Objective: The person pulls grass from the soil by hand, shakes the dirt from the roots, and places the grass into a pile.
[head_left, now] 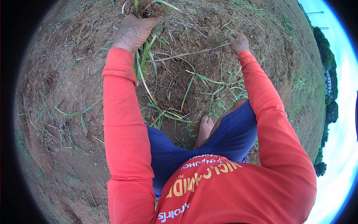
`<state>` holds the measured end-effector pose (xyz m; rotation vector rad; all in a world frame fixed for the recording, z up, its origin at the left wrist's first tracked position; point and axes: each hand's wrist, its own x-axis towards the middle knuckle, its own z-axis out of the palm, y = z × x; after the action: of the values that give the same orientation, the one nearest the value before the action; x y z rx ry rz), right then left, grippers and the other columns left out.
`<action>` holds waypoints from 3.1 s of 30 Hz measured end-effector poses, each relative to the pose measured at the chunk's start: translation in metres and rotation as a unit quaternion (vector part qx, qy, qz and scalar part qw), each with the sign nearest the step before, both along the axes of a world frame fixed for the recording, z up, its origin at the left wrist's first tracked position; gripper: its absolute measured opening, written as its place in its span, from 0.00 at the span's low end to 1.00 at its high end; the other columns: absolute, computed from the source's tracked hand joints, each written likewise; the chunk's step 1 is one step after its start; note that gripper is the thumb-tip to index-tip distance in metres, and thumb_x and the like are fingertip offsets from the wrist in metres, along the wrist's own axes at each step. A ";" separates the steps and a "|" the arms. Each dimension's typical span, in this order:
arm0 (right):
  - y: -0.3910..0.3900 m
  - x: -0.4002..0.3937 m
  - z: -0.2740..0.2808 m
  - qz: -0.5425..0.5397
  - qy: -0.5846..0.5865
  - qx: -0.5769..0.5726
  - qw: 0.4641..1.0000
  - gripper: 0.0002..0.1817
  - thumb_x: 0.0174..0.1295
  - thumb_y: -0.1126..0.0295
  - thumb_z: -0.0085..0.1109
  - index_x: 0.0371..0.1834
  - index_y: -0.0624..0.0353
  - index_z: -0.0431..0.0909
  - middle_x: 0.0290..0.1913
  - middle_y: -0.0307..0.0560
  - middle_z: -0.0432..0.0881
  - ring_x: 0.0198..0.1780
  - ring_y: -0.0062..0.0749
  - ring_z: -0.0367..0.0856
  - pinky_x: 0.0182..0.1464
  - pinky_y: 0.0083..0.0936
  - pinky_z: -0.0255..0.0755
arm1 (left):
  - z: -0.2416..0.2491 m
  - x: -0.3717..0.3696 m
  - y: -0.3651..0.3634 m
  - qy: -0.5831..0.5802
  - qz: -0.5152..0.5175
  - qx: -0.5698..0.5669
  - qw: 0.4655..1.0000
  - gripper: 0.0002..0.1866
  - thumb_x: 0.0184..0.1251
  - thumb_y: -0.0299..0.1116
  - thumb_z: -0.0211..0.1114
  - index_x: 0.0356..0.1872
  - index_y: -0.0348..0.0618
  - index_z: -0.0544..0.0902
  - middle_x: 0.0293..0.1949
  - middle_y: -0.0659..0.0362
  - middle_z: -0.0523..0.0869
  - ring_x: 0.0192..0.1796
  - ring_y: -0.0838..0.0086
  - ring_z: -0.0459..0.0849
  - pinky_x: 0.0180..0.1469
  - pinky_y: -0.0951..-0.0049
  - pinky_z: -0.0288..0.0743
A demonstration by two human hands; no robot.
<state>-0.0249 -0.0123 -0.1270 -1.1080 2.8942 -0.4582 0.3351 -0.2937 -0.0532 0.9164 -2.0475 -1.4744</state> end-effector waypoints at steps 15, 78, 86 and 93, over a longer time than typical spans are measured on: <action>-0.019 0.011 -0.034 0.025 -0.047 0.050 0.997 0.18 0.65 0.55 0.65 0.48 0.58 0.89 0.47 0.67 0.88 0.52 0.57 0.88 0.59 0.45 0.78 | 0.014 0.017 0.004 -0.026 0.044 -0.041 0.998 0.29 0.55 0.54 0.77 0.37 0.29 0.90 0.33 0.48 0.90 0.38 0.64 0.87 0.48 0.61 0.79; 0.042 0.200 -0.034 0.073 -0.100 -0.159 0.979 0.08 0.66 0.68 0.65 0.37 0.61 0.82 0.33 0.60 0.84 0.38 0.61 0.86 0.39 0.47 0.78 | 0.001 0.077 0.010 -0.043 0.007 0.003 0.999 0.24 0.62 0.50 0.79 0.33 0.32 0.88 0.25 0.62 0.81 0.31 0.76 0.76 0.39 0.67 0.72; 0.032 0.199 -0.063 0.136 -0.057 0.013 0.989 0.16 0.67 0.58 0.65 0.38 0.64 0.81 0.39 0.64 0.87 0.43 0.65 0.86 0.47 0.52 0.80 | 0.008 0.071 0.011 -0.022 -0.030 -0.053 0.998 0.22 0.61 0.47 0.79 0.37 0.34 0.90 0.33 0.58 0.88 0.33 0.73 0.81 0.40 0.66 0.76; 0.017 0.213 -0.071 0.100 -0.045 0.151 0.982 0.14 0.65 0.61 0.58 0.42 0.61 0.82 0.43 0.67 0.87 0.46 0.67 0.87 0.53 0.54 0.81 | 0.048 0.149 -0.024 0.077 0.197 0.077 0.974 0.20 0.62 0.33 0.78 0.52 0.32 0.88 0.43 0.56 0.91 0.43 0.72 0.88 0.46 0.69 0.82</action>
<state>0.1877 0.0045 -0.1977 -1.2692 2.6215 -0.0579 0.4842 -0.3174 -0.0055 1.1538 -1.5474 -1.4437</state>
